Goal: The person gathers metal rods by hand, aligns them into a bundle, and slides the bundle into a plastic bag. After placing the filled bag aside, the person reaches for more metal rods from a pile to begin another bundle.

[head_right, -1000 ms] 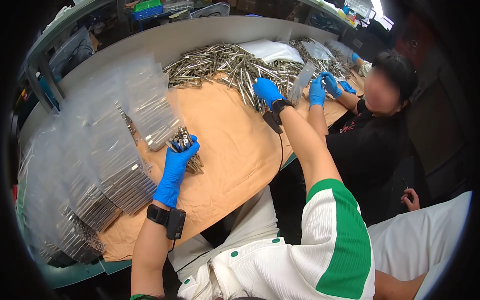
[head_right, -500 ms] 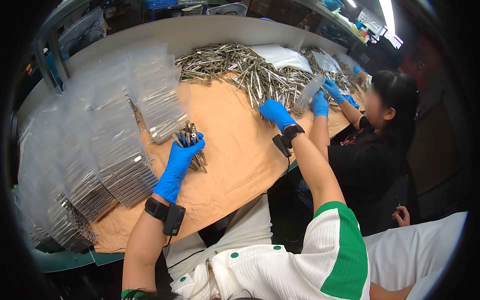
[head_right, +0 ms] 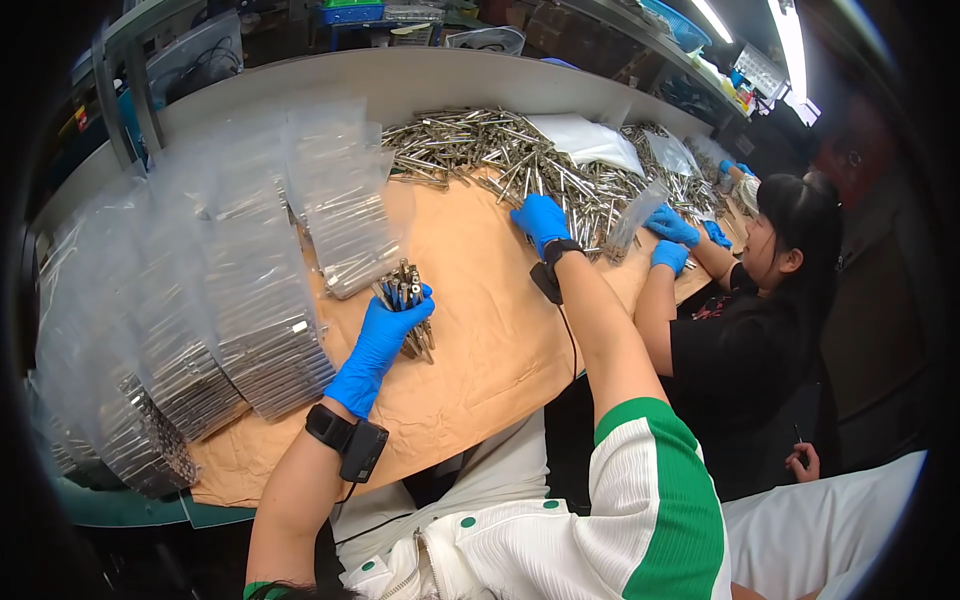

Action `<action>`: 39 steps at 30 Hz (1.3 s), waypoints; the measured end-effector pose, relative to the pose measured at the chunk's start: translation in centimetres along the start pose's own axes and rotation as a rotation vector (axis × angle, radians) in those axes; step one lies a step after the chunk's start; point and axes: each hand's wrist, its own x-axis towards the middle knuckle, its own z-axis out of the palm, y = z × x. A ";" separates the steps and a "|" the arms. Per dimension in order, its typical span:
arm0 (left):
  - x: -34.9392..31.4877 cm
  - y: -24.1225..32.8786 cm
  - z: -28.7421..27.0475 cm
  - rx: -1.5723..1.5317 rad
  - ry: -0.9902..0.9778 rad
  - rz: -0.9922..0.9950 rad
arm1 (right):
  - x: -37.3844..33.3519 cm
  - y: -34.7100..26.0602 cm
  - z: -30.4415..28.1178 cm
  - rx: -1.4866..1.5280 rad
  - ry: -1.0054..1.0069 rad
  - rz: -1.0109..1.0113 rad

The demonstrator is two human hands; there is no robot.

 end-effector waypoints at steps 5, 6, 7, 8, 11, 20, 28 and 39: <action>0.4 -0.2 0.3 -0.028 -0.022 0.028 | -0.3 -0.4 0.0 0.058 0.118 -0.034; 0.4 -0.1 0.3 -0.029 -0.002 0.021 | -1.4 -1.4 -0.4 0.267 0.122 -0.072; 0.3 -0.2 0.3 -0.032 0.013 0.010 | -2.8 -2.4 -0.7 0.475 0.121 -0.104; 0.3 -0.3 0.4 -0.034 0.027 -0.002 | -4.2 -3.6 -0.8 0.575 0.058 -0.150; 0.3 -1.4 0.3 -0.053 0.095 0.110 | -9.7 -7.4 -0.2 1.093 -0.099 -0.342; 0.4 -2.2 0.0 -0.124 0.177 0.151 | -18.5 -13.5 1.1 1.579 -0.152 -0.577; 0.3 -1.5 -0.3 -0.097 -0.007 0.144 | -16.8 -11.2 1.3 1.463 -0.513 -0.724; 0.3 -0.8 -0.6 -0.169 -0.039 0.113 | -13.4 -11.3 1.6 1.315 -0.866 -0.704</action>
